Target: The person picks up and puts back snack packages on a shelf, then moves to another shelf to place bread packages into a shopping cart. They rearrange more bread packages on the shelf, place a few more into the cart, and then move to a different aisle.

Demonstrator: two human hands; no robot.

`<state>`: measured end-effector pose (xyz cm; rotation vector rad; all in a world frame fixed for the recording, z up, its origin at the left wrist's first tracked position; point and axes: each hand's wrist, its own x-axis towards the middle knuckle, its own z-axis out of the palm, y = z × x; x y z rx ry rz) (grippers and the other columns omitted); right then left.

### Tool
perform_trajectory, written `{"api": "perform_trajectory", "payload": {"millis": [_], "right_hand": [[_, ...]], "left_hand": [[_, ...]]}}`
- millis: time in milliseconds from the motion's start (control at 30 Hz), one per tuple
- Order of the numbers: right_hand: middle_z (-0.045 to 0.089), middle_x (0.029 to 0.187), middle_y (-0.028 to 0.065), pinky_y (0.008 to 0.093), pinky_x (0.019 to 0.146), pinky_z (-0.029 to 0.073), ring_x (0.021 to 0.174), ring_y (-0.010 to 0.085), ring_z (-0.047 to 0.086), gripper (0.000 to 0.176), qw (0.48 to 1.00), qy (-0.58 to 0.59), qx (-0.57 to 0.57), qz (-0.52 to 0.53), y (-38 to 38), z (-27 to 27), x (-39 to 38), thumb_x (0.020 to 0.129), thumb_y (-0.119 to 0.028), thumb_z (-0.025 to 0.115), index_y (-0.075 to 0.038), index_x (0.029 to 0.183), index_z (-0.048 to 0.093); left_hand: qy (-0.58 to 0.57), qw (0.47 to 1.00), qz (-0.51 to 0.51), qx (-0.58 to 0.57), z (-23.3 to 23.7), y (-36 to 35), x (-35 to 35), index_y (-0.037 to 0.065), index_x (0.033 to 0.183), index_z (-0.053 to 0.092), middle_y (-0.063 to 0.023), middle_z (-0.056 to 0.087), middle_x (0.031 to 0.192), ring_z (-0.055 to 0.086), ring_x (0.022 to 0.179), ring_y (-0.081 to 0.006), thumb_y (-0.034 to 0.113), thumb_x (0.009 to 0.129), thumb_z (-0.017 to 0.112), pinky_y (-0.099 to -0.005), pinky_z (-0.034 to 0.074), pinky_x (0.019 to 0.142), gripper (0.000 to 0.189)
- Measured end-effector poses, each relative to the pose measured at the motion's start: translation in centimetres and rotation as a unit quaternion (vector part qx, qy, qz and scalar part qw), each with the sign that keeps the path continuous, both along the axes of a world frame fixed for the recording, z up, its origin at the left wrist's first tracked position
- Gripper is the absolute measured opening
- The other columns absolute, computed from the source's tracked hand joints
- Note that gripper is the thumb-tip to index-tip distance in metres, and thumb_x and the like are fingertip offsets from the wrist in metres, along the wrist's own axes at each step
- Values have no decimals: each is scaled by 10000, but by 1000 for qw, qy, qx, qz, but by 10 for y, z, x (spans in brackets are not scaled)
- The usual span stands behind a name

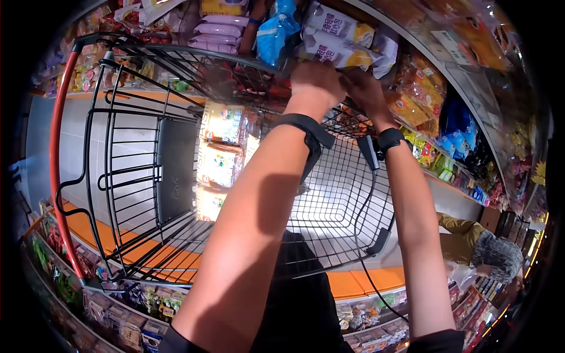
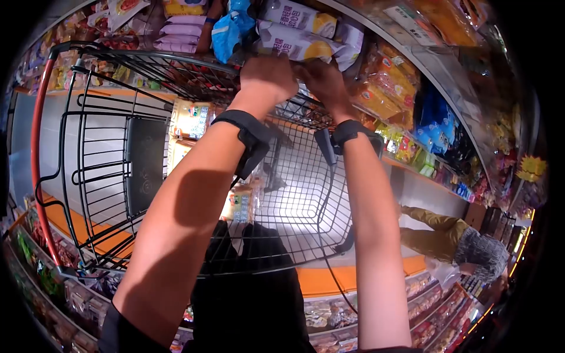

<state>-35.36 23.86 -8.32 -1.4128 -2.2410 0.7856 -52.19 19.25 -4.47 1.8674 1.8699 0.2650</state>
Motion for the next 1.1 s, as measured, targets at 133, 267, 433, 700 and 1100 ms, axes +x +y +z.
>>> {"api": "perform_trajectory", "payload": {"millis": [133, 267, 433, 700, 1100], "right_hand": [[685, 810, 165, 406, 670, 516, 759, 339, 671, 302, 995, 37, 84, -27, 0, 0, -3, 899, -354, 646, -59, 928, 705], [648, 701, 172, 447, 580, 512, 645, 386, 637, 231, 983, 13, 159, -92, -21, 17, -3, 900, -320, 632, -104, 900, 712], [636, 654, 144, 437, 553, 518, 612, 365, 641, 190, 977, 14, 196, -88, -21, 14, -3, 893, -284, 641, -101, 876, 690], [676, 786, 129, 424, 584, 535, 679, 341, 660, 189, 976, 8, 215, -39, -22, 21, -4, 913, -259, 602, -93, 886, 688], [640, 676, 144, 429, 535, 508, 598, 356, 632, 274, 971, 50, 226, -55, -17, 23, -4, 909, -272, 628, -72, 721, 624]], "left_hand": [[18, 1000, 12, 14, 3, 2, 0, 30, 1081, 679, -178, 693, 1090, 673, 1009, -327, 281, 829, 533, -411, 525, 896, 385], [41, 999, 13, -14, 7, 5, 4, 45, 1056, 706, -181, 699, 1077, 675, 1016, -331, 272, 817, 533, -413, 534, 895, 372], [67, 997, -1, -33, 0, 8, 5, 113, 1126, 694, -158, 708, 1063, 681, 997, -320, 341, 804, 573, -416, 534, 882, 412], [67, 997, 4, -39, 4, 8, 5, 106, 1133, 673, -167, 705, 1055, 680, 977, -337, 381, 821, 568, -434, 532, 870, 429], [57, 998, 17, -1, 11, 6, 7, 89, 1035, 694, -206, 705, 956, 682, 913, -366, 340, 826, 528, -468, 535, 821, 366]]}}
